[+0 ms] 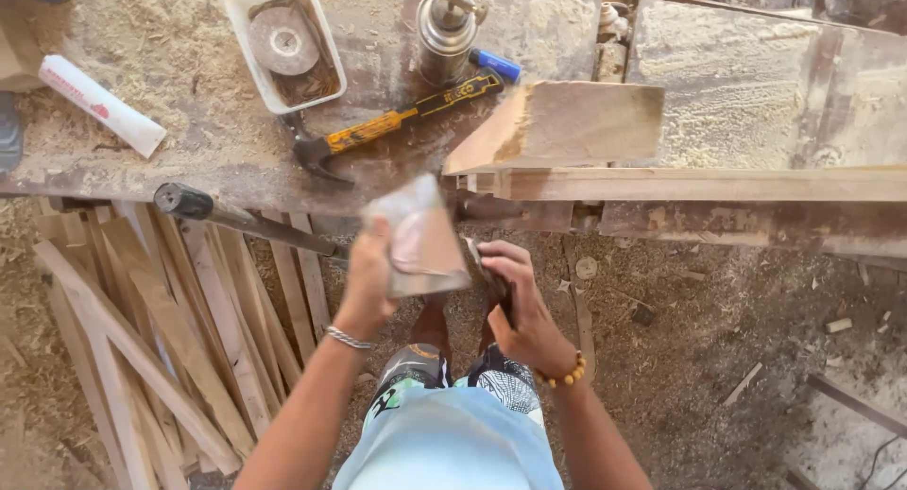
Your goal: Applying and smoothing wood filler onto a wooden furniture frame using scrapers and a mixing stick.
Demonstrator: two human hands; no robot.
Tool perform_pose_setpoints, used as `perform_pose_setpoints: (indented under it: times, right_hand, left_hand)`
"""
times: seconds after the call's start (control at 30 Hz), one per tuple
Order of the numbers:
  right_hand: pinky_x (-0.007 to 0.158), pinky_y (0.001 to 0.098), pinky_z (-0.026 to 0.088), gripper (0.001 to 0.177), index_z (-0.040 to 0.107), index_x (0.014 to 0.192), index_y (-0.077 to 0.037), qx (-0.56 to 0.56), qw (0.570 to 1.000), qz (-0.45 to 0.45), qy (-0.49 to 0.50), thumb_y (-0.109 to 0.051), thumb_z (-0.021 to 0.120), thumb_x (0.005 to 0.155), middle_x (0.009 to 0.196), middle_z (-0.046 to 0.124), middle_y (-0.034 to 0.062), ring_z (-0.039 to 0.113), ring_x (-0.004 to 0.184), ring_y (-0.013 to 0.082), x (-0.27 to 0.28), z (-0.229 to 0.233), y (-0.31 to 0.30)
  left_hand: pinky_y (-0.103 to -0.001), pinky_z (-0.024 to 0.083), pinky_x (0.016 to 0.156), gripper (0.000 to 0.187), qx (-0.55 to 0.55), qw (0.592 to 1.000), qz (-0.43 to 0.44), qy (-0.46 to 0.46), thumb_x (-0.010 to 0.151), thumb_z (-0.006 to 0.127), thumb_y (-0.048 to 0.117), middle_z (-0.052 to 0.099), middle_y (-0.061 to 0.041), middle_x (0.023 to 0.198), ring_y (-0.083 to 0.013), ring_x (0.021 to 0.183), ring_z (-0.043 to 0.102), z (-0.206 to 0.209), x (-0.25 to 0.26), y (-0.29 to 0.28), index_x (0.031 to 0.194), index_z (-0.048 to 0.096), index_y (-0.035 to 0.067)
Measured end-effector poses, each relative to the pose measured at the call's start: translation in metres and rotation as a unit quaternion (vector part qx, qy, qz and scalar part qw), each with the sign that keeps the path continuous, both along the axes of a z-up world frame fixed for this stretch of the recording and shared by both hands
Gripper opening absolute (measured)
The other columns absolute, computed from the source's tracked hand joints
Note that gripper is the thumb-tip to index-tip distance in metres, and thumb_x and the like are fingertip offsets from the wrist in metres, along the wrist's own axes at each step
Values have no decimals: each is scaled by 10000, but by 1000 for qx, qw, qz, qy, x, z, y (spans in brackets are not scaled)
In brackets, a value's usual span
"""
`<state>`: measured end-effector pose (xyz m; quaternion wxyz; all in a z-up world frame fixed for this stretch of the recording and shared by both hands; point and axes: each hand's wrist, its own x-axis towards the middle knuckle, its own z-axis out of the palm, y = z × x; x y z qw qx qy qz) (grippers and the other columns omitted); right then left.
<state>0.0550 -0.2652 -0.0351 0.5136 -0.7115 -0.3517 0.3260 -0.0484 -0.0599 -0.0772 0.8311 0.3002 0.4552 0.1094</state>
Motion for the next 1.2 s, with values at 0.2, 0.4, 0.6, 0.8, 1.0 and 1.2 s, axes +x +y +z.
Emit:
perform_pose_setpoints:
  times: [0.2, 0.4, 0.6, 0.8, 1.0, 1.2]
  right_hand:
    - [1177, 523, 414, 735, 459, 1364, -149, 69, 987, 27, -142, 187, 627, 732, 1461, 417, 181, 430, 1405, 406, -3, 6, -2]
    - [1125, 525, 423, 704, 509, 1353, -159, -51, 981, 38, -184, 103, 735, 739, 1438, 440, 163, 400, 1385, 403, 10, -30, -25]
    - [1156, 517, 393, 713, 525, 1360, -185, -176, 959, -28, -219, 78, 693, 719, 1428, 465, 84, 398, 1395, 331, 11, -30, -11]
    - [1139, 509, 302, 743, 478, 1402, -208, -193, 905, -39, -378, -83, 811, 749, 1410, 400, 75, 338, 1397, 297, 18, -102, -4]
    - [1122, 549, 275, 846, 458, 1446, -186, -172, 894, -89, -405, -89, 830, 693, 1395, 398, 126, 337, 1395, 347, 14, -123, 7]
    - [1129, 552, 283, 875, 469, 1462, -180, -159, 889, -96, -419, -76, 828, 670, 1399, 403, 144, 349, 1390, 361, 17, -141, 12]
  left_hand:
    - [-397, 633, 795, 461, -130, 990, -9, -52, 1075, 450, 409, 686, -149, 1124, -230, 942, 724, 7, 10, -25, 1265, 550, 1]
    - [-413, 617, 740, 407, -153, 987, -16, -47, 1059, 435, 415, 690, -159, 1061, -268, 897, 723, 10, -11, 3, 1207, 555, 56]
    - [-379, 604, 812, 400, -14, 993, -83, -81, 1208, 492, 375, 641, -105, 1081, -201, 959, 666, -52, -41, 28, 1183, 510, -24]
    - [-388, 666, 838, 592, -57, 995, -60, -50, 1011, 450, 491, 660, -175, 1136, -263, 984, 735, 3, -20, 47, 1319, 518, -10]
    - [-513, 545, 1070, 734, 24, 947, -50, -317, 1036, 504, 495, 436, -194, 1593, -285, 1513, 445, 56, 22, 73, 1543, 385, -23]
    - [-572, 476, 1163, 631, 14, 891, -116, -439, 1093, 549, 505, 312, -219, 1674, -282, 1563, 334, 69, 54, 83, 1483, 512, 9]
